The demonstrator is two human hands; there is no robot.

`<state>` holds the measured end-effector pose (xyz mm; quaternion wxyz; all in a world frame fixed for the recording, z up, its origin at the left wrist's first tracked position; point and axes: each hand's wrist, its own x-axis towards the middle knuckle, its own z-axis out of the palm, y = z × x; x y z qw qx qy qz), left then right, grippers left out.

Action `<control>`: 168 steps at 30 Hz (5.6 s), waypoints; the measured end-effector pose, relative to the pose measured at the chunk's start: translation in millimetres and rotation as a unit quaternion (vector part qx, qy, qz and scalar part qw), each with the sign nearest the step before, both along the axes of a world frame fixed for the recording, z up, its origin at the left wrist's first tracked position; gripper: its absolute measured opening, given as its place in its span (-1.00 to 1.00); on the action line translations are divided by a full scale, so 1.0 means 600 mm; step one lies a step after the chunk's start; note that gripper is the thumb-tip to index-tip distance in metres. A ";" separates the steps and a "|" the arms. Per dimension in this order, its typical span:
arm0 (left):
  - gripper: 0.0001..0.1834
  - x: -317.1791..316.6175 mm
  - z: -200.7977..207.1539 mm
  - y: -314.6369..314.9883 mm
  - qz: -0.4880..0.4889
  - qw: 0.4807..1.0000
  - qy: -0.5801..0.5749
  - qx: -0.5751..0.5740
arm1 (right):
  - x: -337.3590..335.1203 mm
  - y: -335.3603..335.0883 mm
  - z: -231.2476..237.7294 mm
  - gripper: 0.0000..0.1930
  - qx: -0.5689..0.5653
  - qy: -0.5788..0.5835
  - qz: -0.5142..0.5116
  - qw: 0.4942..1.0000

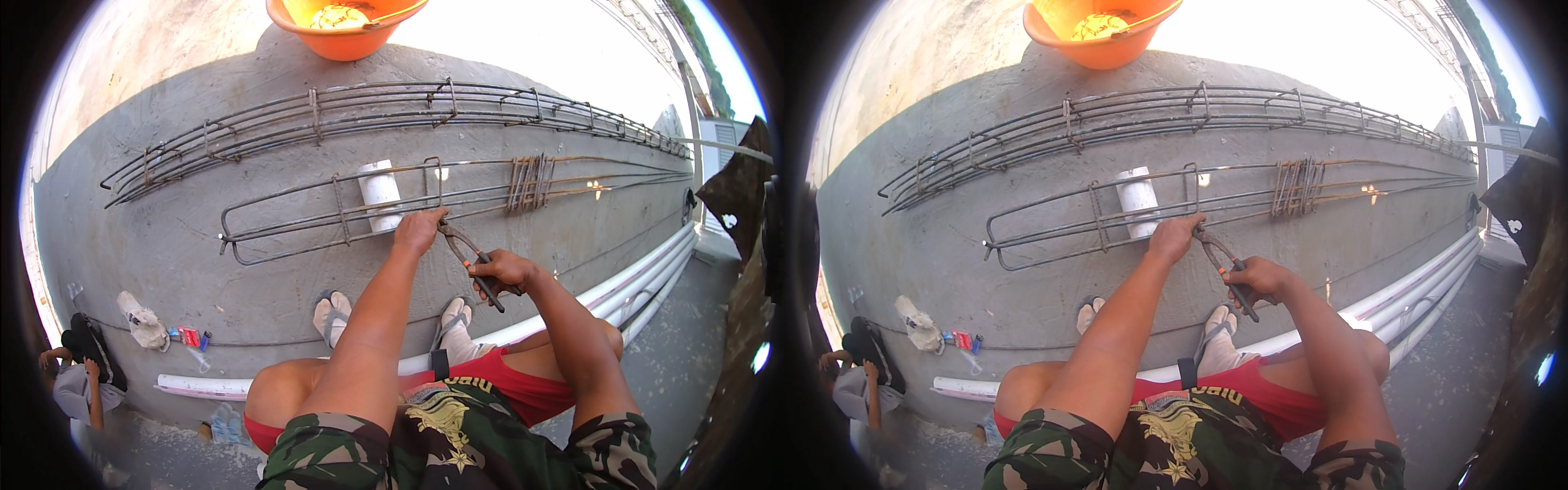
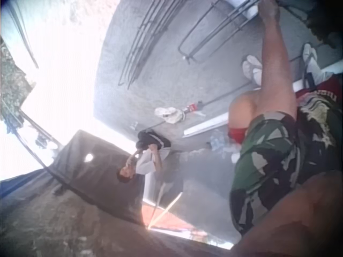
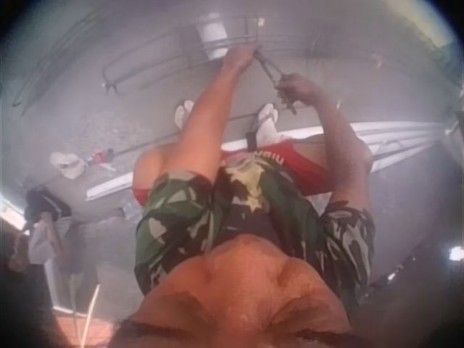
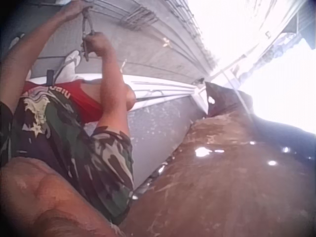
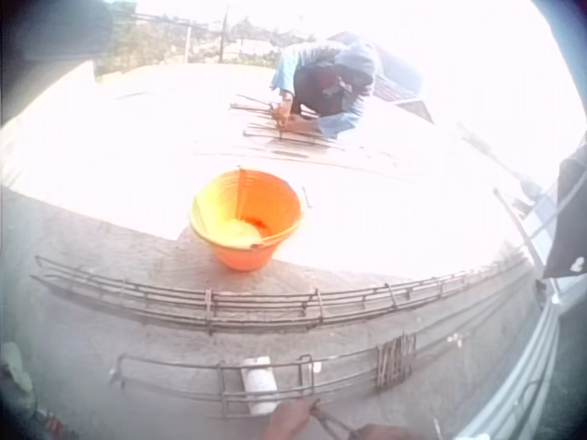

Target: The person sits on a concrete floor and ties a rebar cage using wire ties and pliers. They repeatedly wrap wire around the intersections of the rebar and twist it tight to secure the structure.

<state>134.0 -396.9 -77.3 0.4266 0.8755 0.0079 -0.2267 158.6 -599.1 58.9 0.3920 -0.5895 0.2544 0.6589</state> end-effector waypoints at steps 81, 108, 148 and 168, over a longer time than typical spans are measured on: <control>-0.65 -0.058 0.083 -0.057 -0.128 0.959 -0.219 -0.128 | -0.009 0.095 0.122 -0.18 -0.127 -0.190 0.343 0.911; -0.60 0.159 0.238 0.065 0.383 0.631 0.253 -0.626 | -0.050 -0.012 0.185 -0.03 0.461 0.025 -0.255 0.850; -0.31 0.300 0.524 0.151 0.098 0.985 0.127 0.058 | -0.117 -0.529 -0.141 -0.27 -0.382 -0.365 -0.113 0.841; -0.39 0.534 0.314 -0.299 -0.329 0.932 0.153 -0.012 | -0.508 -0.531 0.091 -0.43 -0.405 -0.196 -0.315 0.836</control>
